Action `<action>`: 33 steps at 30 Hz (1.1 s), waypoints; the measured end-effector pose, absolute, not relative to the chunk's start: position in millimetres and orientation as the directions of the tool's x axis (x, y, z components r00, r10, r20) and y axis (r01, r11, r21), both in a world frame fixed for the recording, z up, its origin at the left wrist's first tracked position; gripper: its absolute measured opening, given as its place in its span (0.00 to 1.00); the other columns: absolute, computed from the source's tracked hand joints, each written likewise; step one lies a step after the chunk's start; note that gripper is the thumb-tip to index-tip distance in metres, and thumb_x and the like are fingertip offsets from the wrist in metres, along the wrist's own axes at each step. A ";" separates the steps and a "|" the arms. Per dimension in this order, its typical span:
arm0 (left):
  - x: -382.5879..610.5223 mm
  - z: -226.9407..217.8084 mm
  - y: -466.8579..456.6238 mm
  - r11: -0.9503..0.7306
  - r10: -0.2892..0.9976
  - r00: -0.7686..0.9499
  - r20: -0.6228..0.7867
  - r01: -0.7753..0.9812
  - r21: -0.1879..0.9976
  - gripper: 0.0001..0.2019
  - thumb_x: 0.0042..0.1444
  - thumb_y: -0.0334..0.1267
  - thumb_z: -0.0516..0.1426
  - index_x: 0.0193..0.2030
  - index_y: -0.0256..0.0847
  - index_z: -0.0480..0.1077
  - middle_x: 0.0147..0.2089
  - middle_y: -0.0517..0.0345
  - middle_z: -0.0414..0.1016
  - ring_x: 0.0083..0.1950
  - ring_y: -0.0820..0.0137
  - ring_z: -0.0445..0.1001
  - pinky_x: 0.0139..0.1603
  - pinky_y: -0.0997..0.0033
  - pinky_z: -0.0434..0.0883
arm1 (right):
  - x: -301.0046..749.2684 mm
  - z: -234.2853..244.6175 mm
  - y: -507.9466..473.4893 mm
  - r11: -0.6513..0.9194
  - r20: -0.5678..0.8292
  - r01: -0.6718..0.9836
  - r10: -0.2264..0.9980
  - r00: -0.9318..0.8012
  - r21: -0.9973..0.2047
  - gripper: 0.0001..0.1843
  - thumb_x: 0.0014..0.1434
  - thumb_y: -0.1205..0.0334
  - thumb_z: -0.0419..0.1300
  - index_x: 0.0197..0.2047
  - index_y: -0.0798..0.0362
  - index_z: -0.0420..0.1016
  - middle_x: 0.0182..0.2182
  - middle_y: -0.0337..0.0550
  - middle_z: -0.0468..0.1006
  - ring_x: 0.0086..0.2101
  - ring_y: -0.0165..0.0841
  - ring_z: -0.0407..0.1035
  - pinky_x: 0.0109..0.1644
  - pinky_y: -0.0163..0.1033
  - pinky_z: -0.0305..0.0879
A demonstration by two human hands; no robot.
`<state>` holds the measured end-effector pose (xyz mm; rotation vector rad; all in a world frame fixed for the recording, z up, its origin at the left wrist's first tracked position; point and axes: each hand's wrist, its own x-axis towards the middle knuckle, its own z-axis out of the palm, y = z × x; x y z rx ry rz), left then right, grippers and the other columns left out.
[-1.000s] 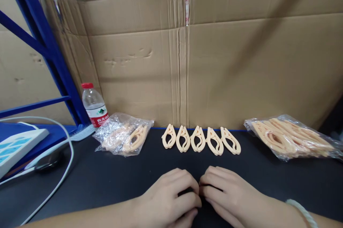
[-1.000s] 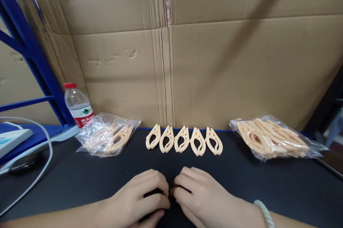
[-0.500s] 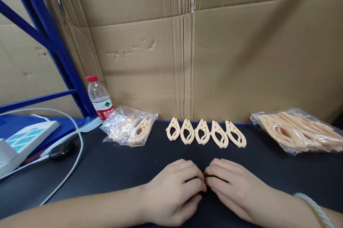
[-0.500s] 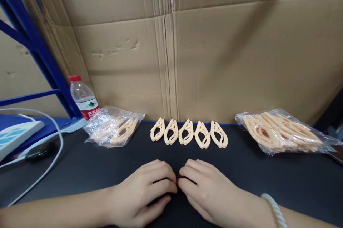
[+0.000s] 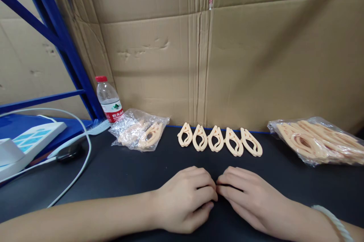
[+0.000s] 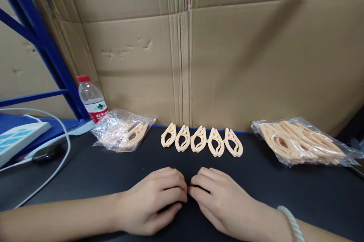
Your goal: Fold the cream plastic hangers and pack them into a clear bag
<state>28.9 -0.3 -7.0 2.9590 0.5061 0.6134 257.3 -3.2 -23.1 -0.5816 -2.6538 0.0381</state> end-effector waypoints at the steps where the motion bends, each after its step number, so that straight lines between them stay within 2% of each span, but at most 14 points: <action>1: 29.0 -7.0 -0.1 -0.944 0.330 0.867 0.374 0.298 0.143 0.07 0.56 0.29 0.51 0.41 0.38 0.67 0.40 0.52 0.74 0.41 0.67 0.71 0.43 0.69 0.69 | 257.4 -23.1 -3.0 0.913 0.400 0.392 0.404 -0.823 -0.113 0.13 0.61 0.74 0.49 0.44 0.55 0.72 0.40 0.47 0.73 0.39 0.36 0.65 0.43 0.43 0.66; 7: 29.8 -7.3 0.1 -0.948 0.320 0.865 0.387 0.290 0.135 0.07 0.56 0.28 0.51 0.40 0.37 0.68 0.39 0.51 0.74 0.41 0.67 0.72 0.43 0.69 0.69 | 257.4 -22.6 -2.5 0.911 0.411 0.401 0.403 -0.818 -0.095 0.13 0.61 0.74 0.49 0.44 0.55 0.72 0.40 0.48 0.73 0.40 0.36 0.66 0.45 0.43 0.67; 10: 29.4 -6.8 -0.6 -0.952 0.304 0.871 0.387 0.296 0.081 0.07 0.57 0.29 0.51 0.40 0.37 0.68 0.38 0.52 0.75 0.41 0.67 0.72 0.44 0.68 0.69 | 256.8 -22.3 -2.6 0.911 0.412 0.403 0.402 -0.818 -0.087 0.14 0.61 0.74 0.49 0.45 0.55 0.72 0.40 0.48 0.74 0.40 0.36 0.67 0.45 0.43 0.67; 12: 27.8 -4.7 0.8 -0.954 0.269 0.884 0.383 0.299 -0.021 0.08 0.59 0.31 0.50 0.41 0.36 0.69 0.38 0.51 0.75 0.42 0.66 0.72 0.46 0.66 0.69 | 256.3 -22.4 -2.6 0.913 0.422 0.401 0.395 -0.816 -0.080 0.15 0.61 0.73 0.48 0.46 0.55 0.72 0.40 0.48 0.74 0.40 0.36 0.67 0.46 0.43 0.67; 15: 21.9 3.9 9.8 -0.894 0.251 0.883 0.397 0.369 -0.256 0.10 0.60 0.31 0.50 0.45 0.35 0.69 0.40 0.50 0.76 0.45 0.63 0.72 0.51 0.60 0.66 | 256.0 -22.7 -2.4 0.914 0.440 0.401 0.387 -0.810 -0.066 0.16 0.61 0.74 0.48 0.48 0.55 0.72 0.40 0.49 0.74 0.41 0.36 0.68 0.46 0.42 0.68; 18: 11.4 18.7 28.3 -0.691 0.413 0.789 0.455 0.597 -0.407 0.13 0.59 0.32 0.50 0.50 0.35 0.68 0.50 0.45 0.73 0.54 0.57 0.68 0.56 0.54 0.63 | 256.7 -22.5 -2.1 0.913 0.453 0.400 0.390 -0.802 -0.076 0.17 0.61 0.74 0.49 0.49 0.54 0.72 0.40 0.48 0.74 0.41 0.36 0.68 0.46 0.42 0.68; 20: 2.4 28.7 43.0 -0.506 0.533 0.680 0.504 0.733 -0.454 0.15 0.59 0.33 0.50 0.53 0.34 0.66 0.57 0.41 0.68 0.59 0.51 0.63 0.58 0.50 0.60 | 257.4 -22.0 -1.8 0.913 0.454 0.397 0.395 -0.799 -0.096 0.17 0.60 0.74 0.50 0.49 0.54 0.72 0.40 0.48 0.74 0.40 0.36 0.68 0.47 0.42 0.68; 22: -7.5 36.1 56.3 -0.331 0.619 0.569 0.542 0.814 -0.477 0.18 0.59 0.36 0.51 0.55 0.34 0.65 0.60 0.38 0.65 0.60 0.49 0.62 0.56 0.49 0.61 | 258.0 -21.4 -1.2 0.914 0.452 0.389 0.397 -0.799 -0.114 0.17 0.60 0.74 0.49 0.49 0.54 0.72 0.40 0.48 0.74 0.40 0.35 0.67 0.46 0.42 0.68; 24: -16.8 39.6 65.9 -0.189 0.697 0.465 0.546 0.853 -0.487 0.19 0.58 0.40 0.52 0.53 0.31 0.65 0.54 0.35 0.68 0.54 0.47 0.66 0.48 0.50 0.65 | 258.4 -20.9 -0.4 0.915 0.448 0.382 0.398 -0.801 -0.130 0.17 0.61 0.74 0.49 0.49 0.54 0.72 0.40 0.48 0.74 0.40 0.35 0.67 0.46 0.41 0.68; 27: -27.3 38.8 72.9 -0.065 0.778 0.378 0.503 0.843 -0.533 0.14 0.57 0.41 0.53 0.43 0.30 0.70 0.42 0.38 0.71 0.44 0.49 0.69 0.37 0.55 0.65 | 258.7 -19.9 0.8 0.914 0.437 0.377 0.404 -0.804 -0.151 0.16 0.61 0.74 0.49 0.48 0.55 0.71 0.40 0.48 0.73 0.39 0.34 0.66 0.44 0.40 0.68; 30: -32.9 36.2 75.2 -0.054 0.806 0.379 0.455 0.812 -0.581 0.08 0.57 0.31 0.50 0.37 0.33 0.71 0.39 0.41 0.71 0.42 0.53 0.70 0.34 0.60 0.64 | 259.0 -18.4 1.1 0.913 0.432 0.370 0.407 -0.805 -0.171 0.16 0.61 0.74 0.49 0.48 0.55 0.71 0.40 0.49 0.73 0.39 0.34 0.66 0.43 0.39 0.68; 33: -33.1 38.4 74.9 -0.087 0.814 0.402 0.419 0.798 -0.596 0.11 0.55 0.23 0.48 0.38 0.34 0.71 0.38 0.43 0.73 0.40 0.56 0.72 0.33 0.61 0.63 | 258.9 -17.6 0.9 0.912 0.437 0.366 0.410 -0.801 -0.185 0.16 0.61 0.74 0.48 0.48 0.55 0.71 0.40 0.49 0.73 0.39 0.34 0.67 0.44 0.40 0.68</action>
